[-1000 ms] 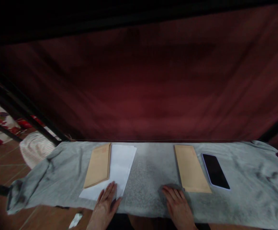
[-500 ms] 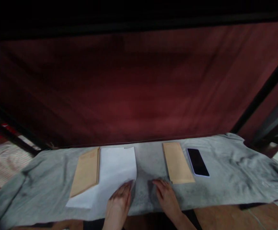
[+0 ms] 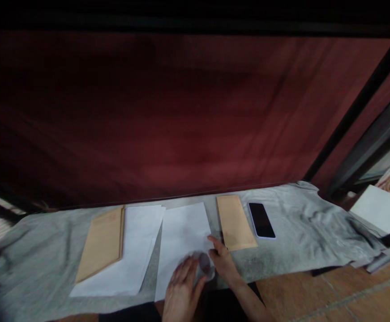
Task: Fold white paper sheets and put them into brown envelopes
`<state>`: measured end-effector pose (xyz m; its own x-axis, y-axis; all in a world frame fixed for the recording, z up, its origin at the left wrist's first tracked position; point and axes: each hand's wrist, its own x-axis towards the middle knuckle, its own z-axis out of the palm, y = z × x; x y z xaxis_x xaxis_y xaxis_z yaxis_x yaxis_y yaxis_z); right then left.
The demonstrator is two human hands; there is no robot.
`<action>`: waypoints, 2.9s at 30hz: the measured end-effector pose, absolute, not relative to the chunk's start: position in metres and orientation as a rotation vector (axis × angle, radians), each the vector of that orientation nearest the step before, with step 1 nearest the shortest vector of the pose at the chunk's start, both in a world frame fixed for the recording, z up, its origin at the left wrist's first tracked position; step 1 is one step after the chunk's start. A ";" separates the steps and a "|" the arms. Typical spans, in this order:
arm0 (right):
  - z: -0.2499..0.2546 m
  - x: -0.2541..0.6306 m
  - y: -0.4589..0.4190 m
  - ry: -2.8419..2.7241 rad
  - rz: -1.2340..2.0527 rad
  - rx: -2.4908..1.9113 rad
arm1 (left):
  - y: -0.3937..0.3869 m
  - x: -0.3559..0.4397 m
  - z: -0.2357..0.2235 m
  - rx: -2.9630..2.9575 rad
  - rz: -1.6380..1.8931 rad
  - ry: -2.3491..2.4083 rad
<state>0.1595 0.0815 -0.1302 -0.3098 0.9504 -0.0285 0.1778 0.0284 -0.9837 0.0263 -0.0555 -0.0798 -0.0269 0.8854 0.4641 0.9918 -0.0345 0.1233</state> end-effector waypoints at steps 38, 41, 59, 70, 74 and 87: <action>-0.113 0.125 0.043 -2.442 0.328 -1.000 | 0.034 -0.030 -0.107 -2.003 -0.516 -2.061; -0.111 0.123 0.054 -2.393 0.417 -1.013 | 0.053 -0.037 -0.116 -1.982 -0.473 -2.093; -0.112 0.056 0.150 -2.422 0.285 -1.127 | 0.107 -0.070 -0.111 -1.724 -0.428 -2.353; -0.116 0.034 0.183 -2.453 0.211 -1.170 | 0.111 -0.071 -0.117 -1.648 -0.460 -2.477; -0.124 0.044 0.188 -2.397 0.176 -1.300 | 0.113 -0.071 -0.115 -1.543 -0.535 -2.518; -0.117 0.047 0.190 -2.381 0.168 -1.328 | 0.018 -0.050 -0.125 -1.824 -0.617 -2.211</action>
